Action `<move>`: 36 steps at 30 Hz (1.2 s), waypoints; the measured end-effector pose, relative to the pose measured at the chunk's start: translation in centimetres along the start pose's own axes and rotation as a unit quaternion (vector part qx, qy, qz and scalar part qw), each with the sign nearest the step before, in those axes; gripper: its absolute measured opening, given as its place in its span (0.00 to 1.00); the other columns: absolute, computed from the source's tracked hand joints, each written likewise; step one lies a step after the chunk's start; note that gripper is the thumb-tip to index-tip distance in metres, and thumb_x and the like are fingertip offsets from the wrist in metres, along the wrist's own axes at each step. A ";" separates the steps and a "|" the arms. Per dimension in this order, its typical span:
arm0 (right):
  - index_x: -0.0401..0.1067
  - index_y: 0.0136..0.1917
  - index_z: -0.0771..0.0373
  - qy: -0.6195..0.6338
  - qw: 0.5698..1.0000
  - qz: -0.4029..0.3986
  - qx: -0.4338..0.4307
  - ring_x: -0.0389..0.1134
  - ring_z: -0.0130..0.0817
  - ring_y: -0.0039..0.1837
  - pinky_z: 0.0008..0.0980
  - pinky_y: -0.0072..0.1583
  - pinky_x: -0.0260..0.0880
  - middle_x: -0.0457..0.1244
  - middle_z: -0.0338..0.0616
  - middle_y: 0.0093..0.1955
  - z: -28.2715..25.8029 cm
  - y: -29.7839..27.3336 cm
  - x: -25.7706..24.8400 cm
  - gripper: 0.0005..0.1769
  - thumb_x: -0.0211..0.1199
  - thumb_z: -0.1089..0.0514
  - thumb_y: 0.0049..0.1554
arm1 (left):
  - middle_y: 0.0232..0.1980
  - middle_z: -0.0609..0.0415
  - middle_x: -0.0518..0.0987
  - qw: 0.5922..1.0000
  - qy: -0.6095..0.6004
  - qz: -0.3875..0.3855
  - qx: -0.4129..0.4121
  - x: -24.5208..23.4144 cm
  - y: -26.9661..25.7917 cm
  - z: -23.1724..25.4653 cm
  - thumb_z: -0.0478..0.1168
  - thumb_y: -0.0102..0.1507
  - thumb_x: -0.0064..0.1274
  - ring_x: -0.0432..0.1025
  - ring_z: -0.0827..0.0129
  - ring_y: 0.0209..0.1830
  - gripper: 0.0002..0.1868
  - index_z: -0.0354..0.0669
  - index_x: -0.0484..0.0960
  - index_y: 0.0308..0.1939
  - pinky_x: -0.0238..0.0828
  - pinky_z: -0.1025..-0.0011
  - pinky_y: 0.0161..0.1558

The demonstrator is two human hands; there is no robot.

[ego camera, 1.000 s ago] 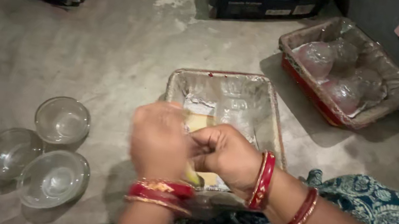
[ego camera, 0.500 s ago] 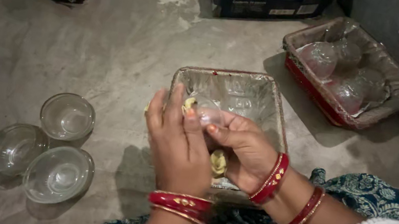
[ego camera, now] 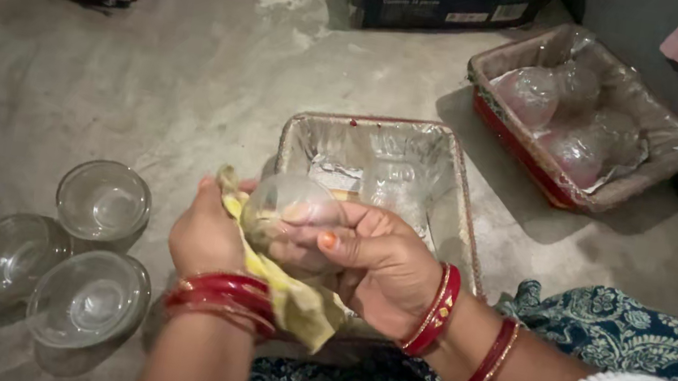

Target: The person sits on the floor and wipes several small glass bowls one at a time using a yellow cloth. Each bowl is picked up from the floor, wiped on the outside and inside, and placed back on the floor. The person repeats this process for multiple bowls.

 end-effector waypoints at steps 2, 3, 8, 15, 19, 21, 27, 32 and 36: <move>0.71 0.62 0.72 -0.018 0.999 0.030 -0.008 0.73 0.42 0.62 0.42 0.69 0.70 0.70 0.56 0.59 -0.1 0.1 -0.4 0.18 0.63 0.65 0.59 | 0.42 0.46 0.85 0.991 0.050 0.011 0.127 0.8 -2.3 1.2 0.47 0.70 0.42 0.80 0.63 0.40 0.22 0.30 0.84 0.49 0.77 0.67 0.45; 0.71 0.62 0.72 -0.015 0.999 0.030 -0.012 0.73 0.40 0.61 0.40 0.68 0.70 0.70 0.55 0.59 -0.2 0.2 -0.5 0.18 0.64 0.64 0.59 | 0.44 0.47 0.85 0.972 0.114 0.014 0.204 1.3 -4.4 1.9 0.47 0.70 0.41 0.80 0.64 0.41 0.22 0.32 0.82 0.53 0.77 0.67 0.46; 0.72 0.60 0.69 0.008 0.998 0.062 0.000 0.73 0.36 0.59 0.37 0.66 0.70 0.70 0.49 0.57 -0.3 -0.1 -0.6 0.19 0.66 0.62 0.57 | 0.54 0.37 0.81 0.822 0.307 -0.015 0.480 4.4 -11.1 5.4 0.42 0.75 0.38 0.76 0.54 0.54 0.22 0.26 0.80 0.59 0.72 0.62 0.55; 0.72 0.62 0.75 -0.071 0.997 0.022 0.026 0.72 0.37 0.60 0.36 0.66 0.70 0.71 0.53 0.56 -0.1 -0.1 0.3 0.21 0.65 0.64 0.57 | 0.39 0.47 0.85 0.974 0.194 -0.042 0.113 1.5 -2.9 1.9 0.44 0.69 0.40 0.77 0.64 0.36 0.21 0.31 0.85 0.43 0.74 0.66 0.41; 0.71 0.62 0.73 -0.022 0.998 0.057 0.004 0.72 0.35 0.60 0.35 0.66 0.70 0.71 0.51 0.56 0.2 0.0 -0.3 0.19 0.63 0.64 0.58 | 0.38 0.39 0.80 0.988 0.129 0.035 0.081 1.1 -2.9 1.3 0.45 0.73 0.41 0.71 0.59 0.31 0.23 0.26 0.85 0.43 0.67 0.59 0.35; 0.71 0.63 0.71 -0.016 0.996 0.084 -0.017 0.71 0.34 0.57 0.36 0.64 0.69 0.70 0.48 0.55 0.3 0.3 -0.8 0.18 0.61 0.63 0.60 | 0.43 0.44 0.83 0.954 0.193 0.020 0.229 2.4 -6.7 2.6 0.44 0.70 0.42 0.77 0.61 0.38 0.19 0.33 0.83 0.50 0.73 0.62 0.40; 0.72 0.57 0.69 0.019 0.993 0.114 0.012 0.73 0.39 0.54 0.39 0.59 0.74 0.71 0.50 0.52 0.3 0.3 -1.3 0.16 0.54 0.58 0.61 | 0.57 0.47 0.83 0.697 0.413 -0.076 0.581 7.6 -16.1 5.5 0.43 0.69 0.44 0.71 0.43 0.62 0.15 0.47 0.84 0.52 0.59 0.44 0.61; 0.76 0.56 0.69 -0.151 0.973 0.175 0.024 0.73 0.35 0.54 0.33 0.57 0.73 0.72 0.48 0.53 0.7 0.0 -2.3 0.14 0.54 0.62 0.62 | 0.53 0.46 0.84 0.749 0.447 -0.121 0.474 7.6 -12.7 5.8 0.47 0.68 0.45 0.76 0.46 0.53 0.17 0.45 0.88 0.43 0.70 0.53 0.56; 0.77 0.55 0.72 -0.217 0.975 0.049 0.004 0.73 0.36 0.53 0.35 0.59 0.73 0.72 0.51 0.52 0.9 0.5 -0.7 0.15 0.54 0.61 0.64 | 0.39 0.40 0.85 0.866 0.459 -0.071 0.185 4.9 -6.6 4.2 0.48 0.67 0.44 0.79 0.52 0.36 0.19 0.43 0.89 0.40 0.72 0.58 0.43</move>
Point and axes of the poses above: each hand's wrist, its own y-axis towards the middle knuckle, its own x-axis out of the palm, z = x × y, the point moved 7 cm from there along y, towards the middle knuckle
